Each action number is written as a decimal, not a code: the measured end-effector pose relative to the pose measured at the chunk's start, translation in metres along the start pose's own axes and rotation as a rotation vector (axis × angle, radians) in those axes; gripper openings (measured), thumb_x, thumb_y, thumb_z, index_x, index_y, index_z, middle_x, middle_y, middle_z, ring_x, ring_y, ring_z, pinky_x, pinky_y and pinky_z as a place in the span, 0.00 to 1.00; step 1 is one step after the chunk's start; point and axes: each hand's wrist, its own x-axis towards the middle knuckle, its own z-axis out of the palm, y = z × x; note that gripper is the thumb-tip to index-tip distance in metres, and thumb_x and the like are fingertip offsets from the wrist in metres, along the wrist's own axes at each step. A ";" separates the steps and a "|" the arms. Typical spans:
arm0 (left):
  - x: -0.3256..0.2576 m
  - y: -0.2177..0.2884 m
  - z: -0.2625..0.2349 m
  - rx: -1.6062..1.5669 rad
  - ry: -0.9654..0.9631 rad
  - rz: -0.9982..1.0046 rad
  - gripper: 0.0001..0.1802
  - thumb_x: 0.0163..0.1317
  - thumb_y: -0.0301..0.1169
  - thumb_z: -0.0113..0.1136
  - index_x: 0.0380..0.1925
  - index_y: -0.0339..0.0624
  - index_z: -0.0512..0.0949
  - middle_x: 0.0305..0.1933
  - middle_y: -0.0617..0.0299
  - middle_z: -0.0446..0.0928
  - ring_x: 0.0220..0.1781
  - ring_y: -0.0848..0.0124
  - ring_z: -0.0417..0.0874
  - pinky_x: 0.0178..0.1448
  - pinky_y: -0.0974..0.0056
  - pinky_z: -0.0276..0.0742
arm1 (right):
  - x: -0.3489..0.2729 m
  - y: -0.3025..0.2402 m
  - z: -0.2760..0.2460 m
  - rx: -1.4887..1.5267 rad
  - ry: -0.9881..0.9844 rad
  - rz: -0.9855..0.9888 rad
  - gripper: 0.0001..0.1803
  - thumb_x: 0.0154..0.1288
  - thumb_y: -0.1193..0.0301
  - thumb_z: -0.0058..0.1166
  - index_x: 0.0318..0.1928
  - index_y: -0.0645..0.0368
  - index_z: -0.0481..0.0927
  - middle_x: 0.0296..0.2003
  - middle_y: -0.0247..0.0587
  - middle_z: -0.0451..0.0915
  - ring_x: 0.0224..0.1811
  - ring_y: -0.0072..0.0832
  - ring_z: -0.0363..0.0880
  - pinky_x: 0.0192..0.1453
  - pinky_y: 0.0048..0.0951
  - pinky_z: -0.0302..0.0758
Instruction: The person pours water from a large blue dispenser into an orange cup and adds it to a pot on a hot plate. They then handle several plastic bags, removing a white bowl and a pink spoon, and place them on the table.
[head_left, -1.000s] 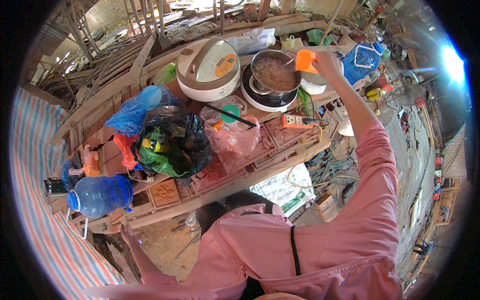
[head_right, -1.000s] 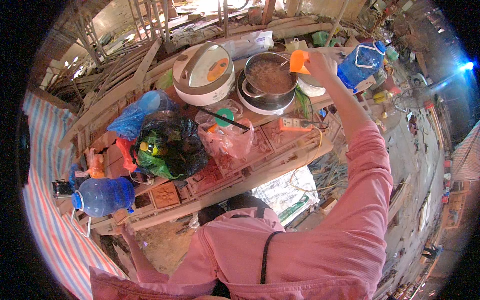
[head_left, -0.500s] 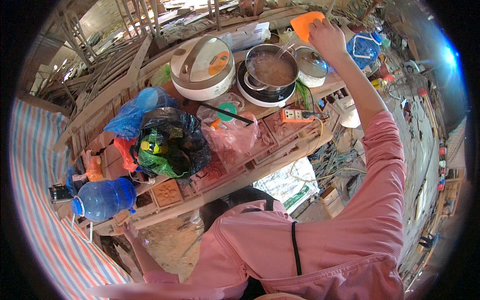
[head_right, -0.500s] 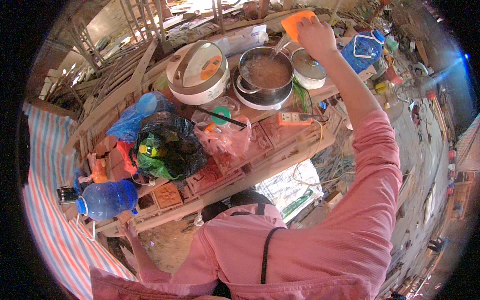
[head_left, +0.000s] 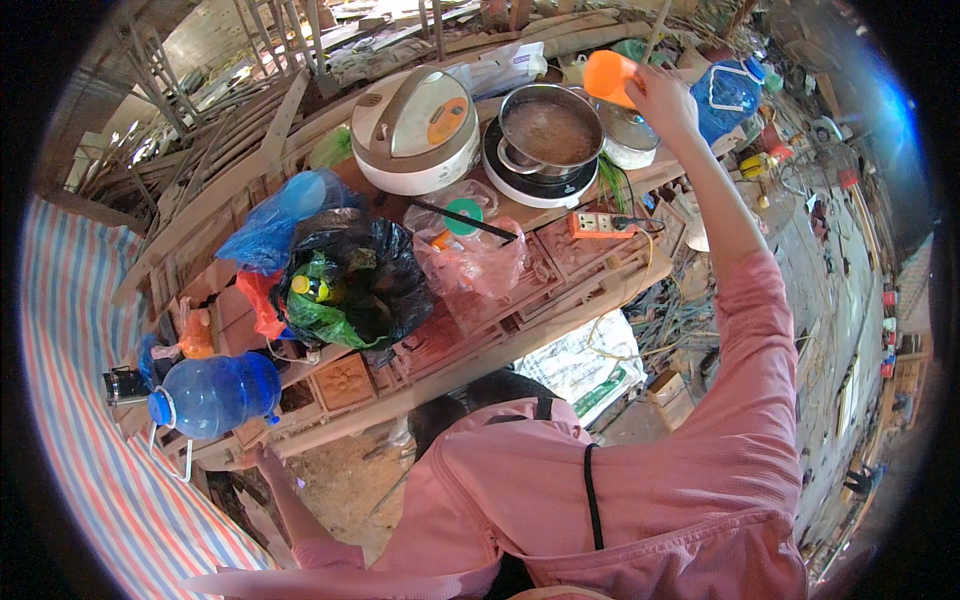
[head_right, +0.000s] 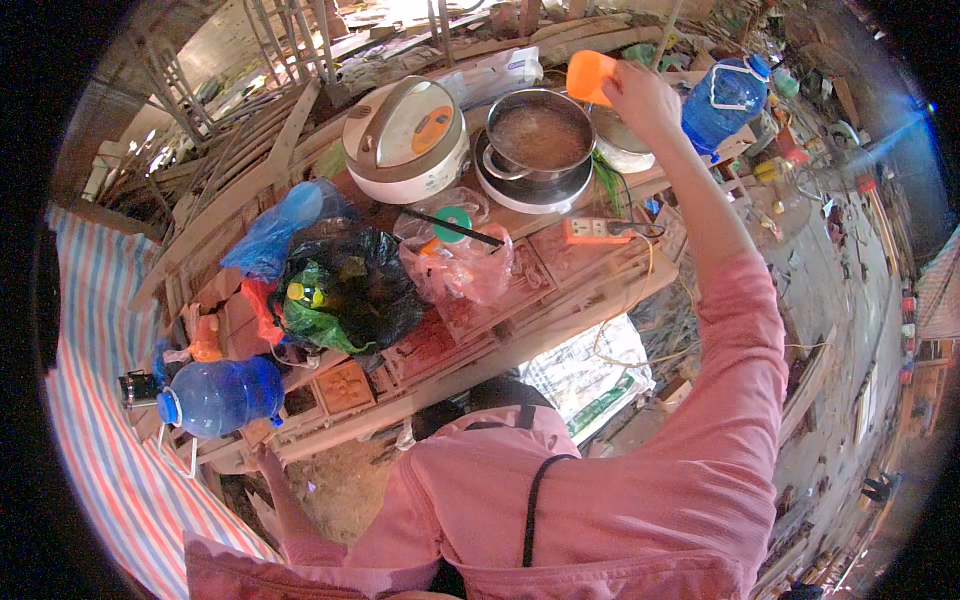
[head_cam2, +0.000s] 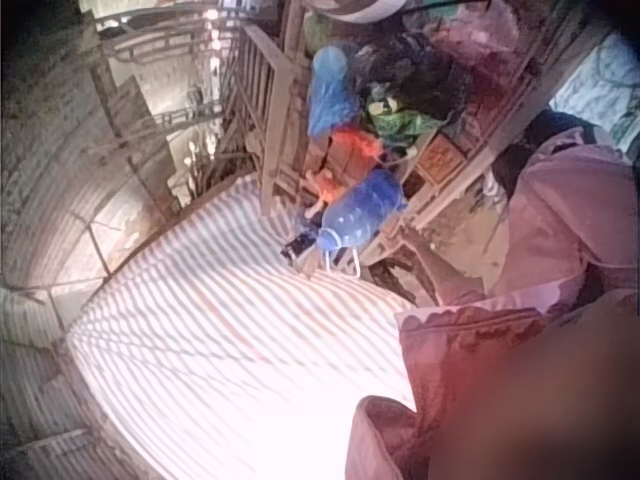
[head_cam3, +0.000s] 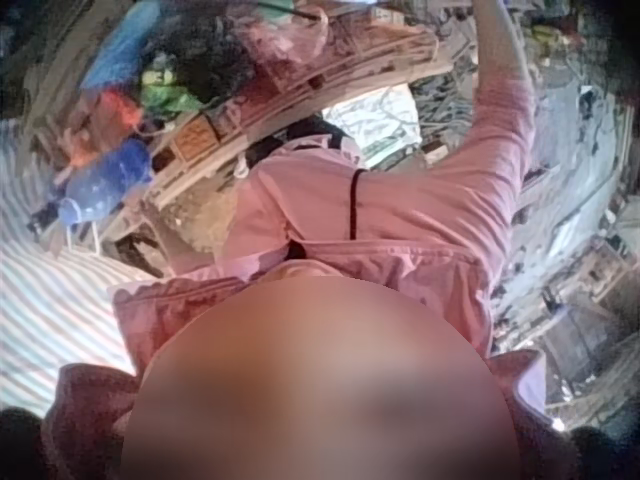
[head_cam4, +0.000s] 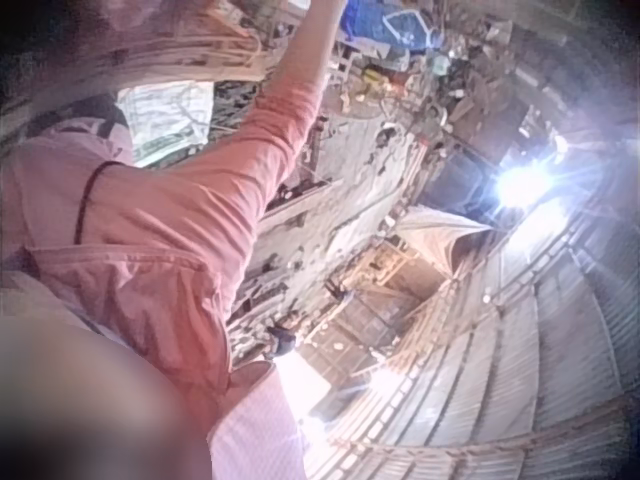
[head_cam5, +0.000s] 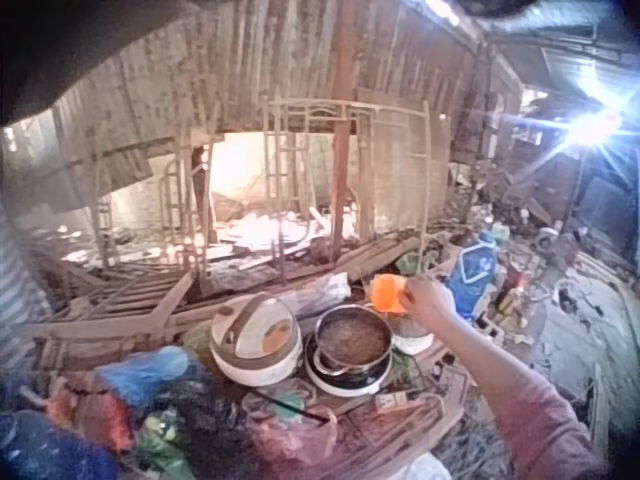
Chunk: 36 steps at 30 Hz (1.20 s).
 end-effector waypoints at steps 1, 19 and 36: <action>-0.006 -0.001 0.001 0.041 -0.025 0.099 0.28 0.69 0.46 0.50 0.68 0.53 0.65 0.63 0.59 0.71 0.59 0.59 0.73 0.61 0.53 0.66 | -0.008 0.002 -0.005 0.102 -0.074 0.067 0.16 0.65 0.57 0.50 0.38 0.58 0.79 0.37 0.43 0.82 0.40 0.45 0.81 0.41 0.41 0.78; 0.050 -0.028 -0.011 -0.013 -0.190 0.420 0.24 0.65 0.23 0.57 0.63 0.40 0.70 0.51 0.60 0.76 0.49 0.68 0.77 0.52 0.63 0.74 | -0.276 -0.334 0.022 1.031 -1.117 -0.437 0.22 0.62 0.52 0.56 0.37 0.61 0.80 0.32 0.51 0.81 0.34 0.43 0.81 0.38 0.43 0.73; 0.075 -0.020 -0.001 0.209 -0.329 0.634 0.23 0.66 0.30 0.58 0.61 0.39 0.71 0.58 0.53 0.74 0.56 0.62 0.77 0.57 0.60 0.75 | -0.444 -0.631 0.146 1.052 -0.918 -0.273 0.15 0.57 0.58 0.59 0.34 0.57 0.83 0.32 0.47 0.82 0.36 0.42 0.82 0.43 0.40 0.77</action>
